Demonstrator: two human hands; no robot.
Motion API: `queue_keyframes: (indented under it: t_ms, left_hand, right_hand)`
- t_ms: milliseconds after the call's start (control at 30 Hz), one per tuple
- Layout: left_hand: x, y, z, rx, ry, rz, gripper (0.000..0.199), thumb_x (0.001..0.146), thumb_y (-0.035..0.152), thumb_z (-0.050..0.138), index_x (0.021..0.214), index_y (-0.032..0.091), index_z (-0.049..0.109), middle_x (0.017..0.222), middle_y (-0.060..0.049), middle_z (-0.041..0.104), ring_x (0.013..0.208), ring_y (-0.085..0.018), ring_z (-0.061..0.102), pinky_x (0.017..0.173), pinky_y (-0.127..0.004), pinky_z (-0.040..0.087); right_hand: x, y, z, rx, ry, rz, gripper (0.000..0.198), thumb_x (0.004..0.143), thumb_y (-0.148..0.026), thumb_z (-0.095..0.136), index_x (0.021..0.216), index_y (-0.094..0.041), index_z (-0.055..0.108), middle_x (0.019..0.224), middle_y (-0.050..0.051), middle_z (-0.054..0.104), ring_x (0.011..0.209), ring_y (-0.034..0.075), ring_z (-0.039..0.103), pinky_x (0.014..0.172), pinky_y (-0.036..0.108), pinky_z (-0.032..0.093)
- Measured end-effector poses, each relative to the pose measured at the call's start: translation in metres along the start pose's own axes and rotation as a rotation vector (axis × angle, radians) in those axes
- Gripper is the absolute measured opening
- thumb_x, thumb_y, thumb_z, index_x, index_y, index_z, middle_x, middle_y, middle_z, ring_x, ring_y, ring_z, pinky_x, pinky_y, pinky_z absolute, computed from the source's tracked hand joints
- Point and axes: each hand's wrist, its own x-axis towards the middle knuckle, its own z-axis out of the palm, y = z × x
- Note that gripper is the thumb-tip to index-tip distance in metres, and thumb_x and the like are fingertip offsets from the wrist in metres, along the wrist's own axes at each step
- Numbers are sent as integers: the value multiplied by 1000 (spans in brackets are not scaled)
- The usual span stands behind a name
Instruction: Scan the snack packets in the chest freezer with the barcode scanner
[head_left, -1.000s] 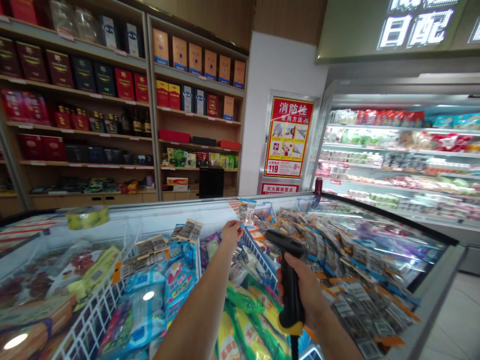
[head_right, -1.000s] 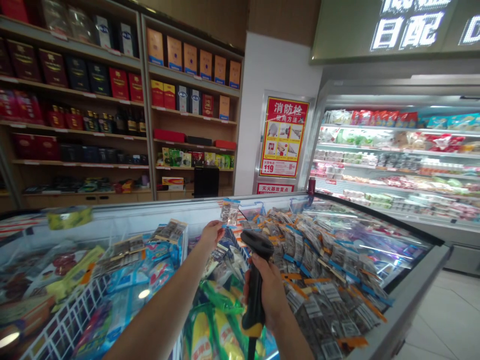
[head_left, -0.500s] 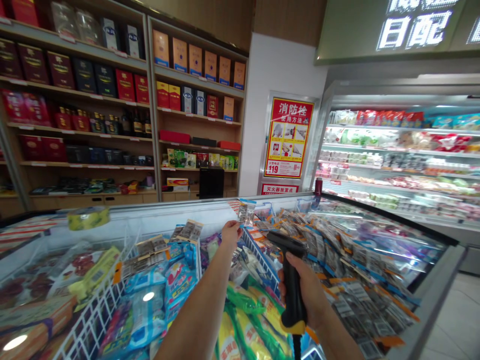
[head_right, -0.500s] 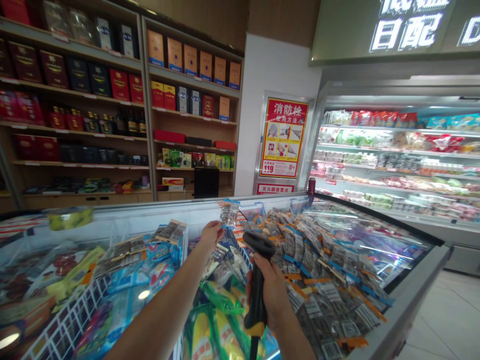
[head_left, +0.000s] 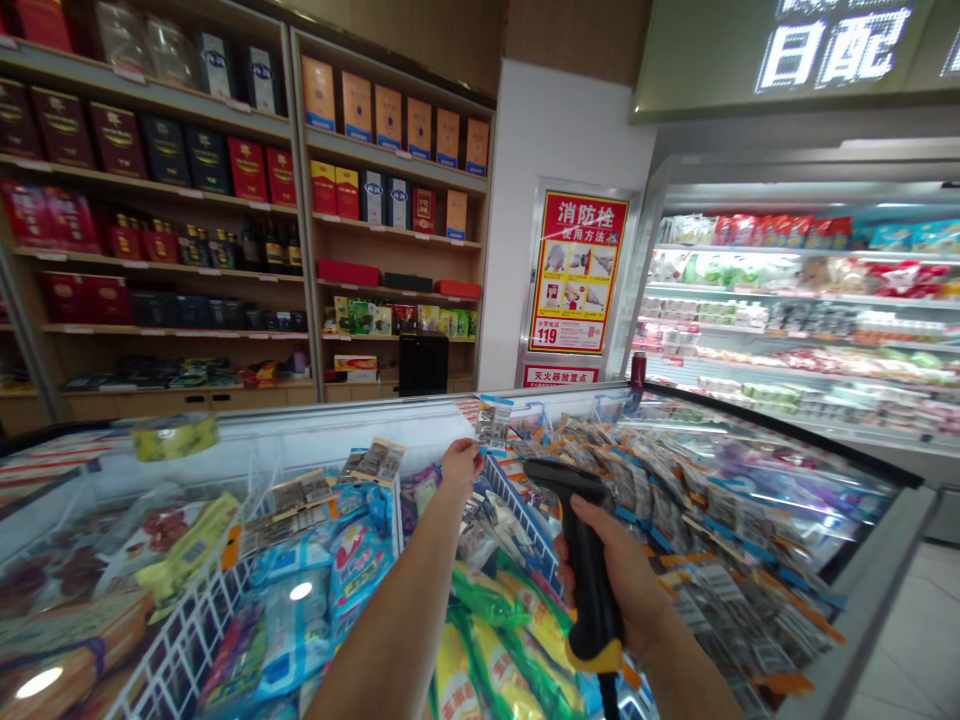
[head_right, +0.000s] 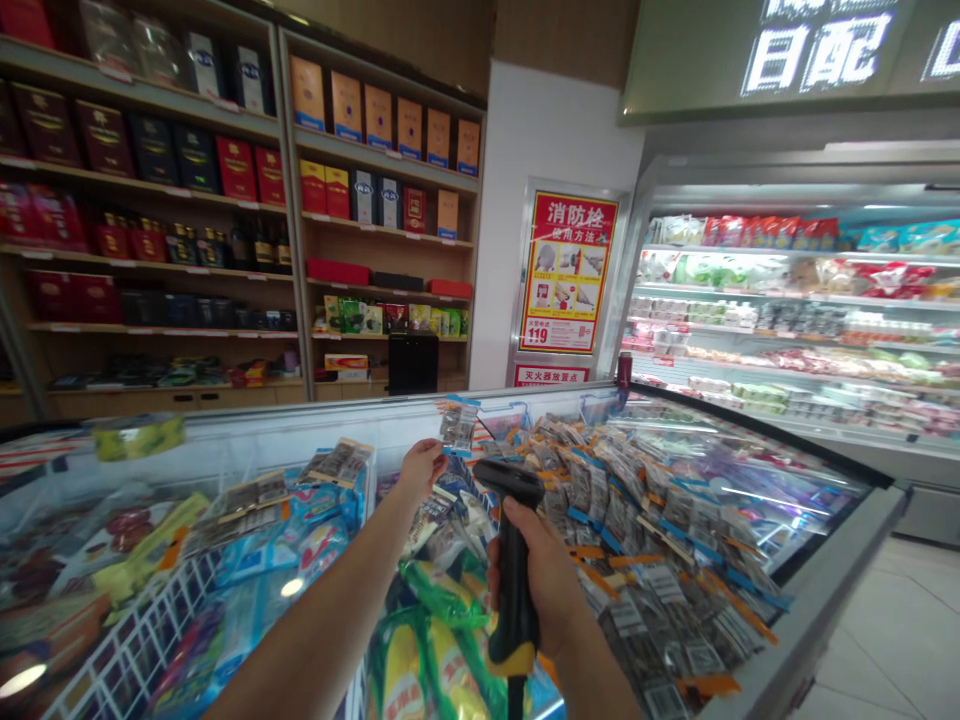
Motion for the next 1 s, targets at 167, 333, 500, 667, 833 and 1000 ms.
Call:
queue_keyframes:
  t_ms: [167,333,500,667,833,1000]
  left_hand:
    - [-3,1,1,-31,-26,-28,14,66,4,51,64,16,44,51,6,46,43,-4,43,53,-23,48]
    - [-2,0,3,-79,18,-21,14,69,4,48,66,17,43,54,6,43,44,-4,42,57,-25,49]
    - [-2,1,3,-80,27,-62,11,71,10,48,70,19,41,50,9,34,39,-3,32,55,-26,49]
    - [-2,2,3,-95,48,-62,7,74,15,46,75,21,41,49,9,33,38,-3,29,56,-30,49]
    - [1,-3,1,-228,40,-30,12,72,11,46,74,21,40,56,7,44,44,-6,40,60,-35,49]
    - [4,-7,1,-251,47,-44,10,73,11,45,72,20,42,60,4,48,46,-7,44,61,-36,48]
  right_hand:
    - [5,-10,1,-60,5,8,25,75,-40,48,84,-17,51,41,-3,52,28,11,45,27,21,38]
    - [7,-14,1,-36,3,8,24,74,-40,49,83,-17,52,43,-3,52,29,11,47,26,20,36]
    - [4,-13,-2,68,-48,58,28,75,-42,48,86,-17,53,44,-3,52,30,10,47,26,19,35]
    - [2,-10,-1,95,-79,102,29,75,-43,48,86,-17,53,44,-3,52,31,10,47,29,19,36]
    - [4,-10,2,114,-94,89,26,76,-42,46,79,-17,52,45,-3,52,32,10,46,30,21,38]
    - [3,-13,7,115,-121,108,27,76,-43,45,70,-17,51,44,-3,50,32,10,46,31,21,37]
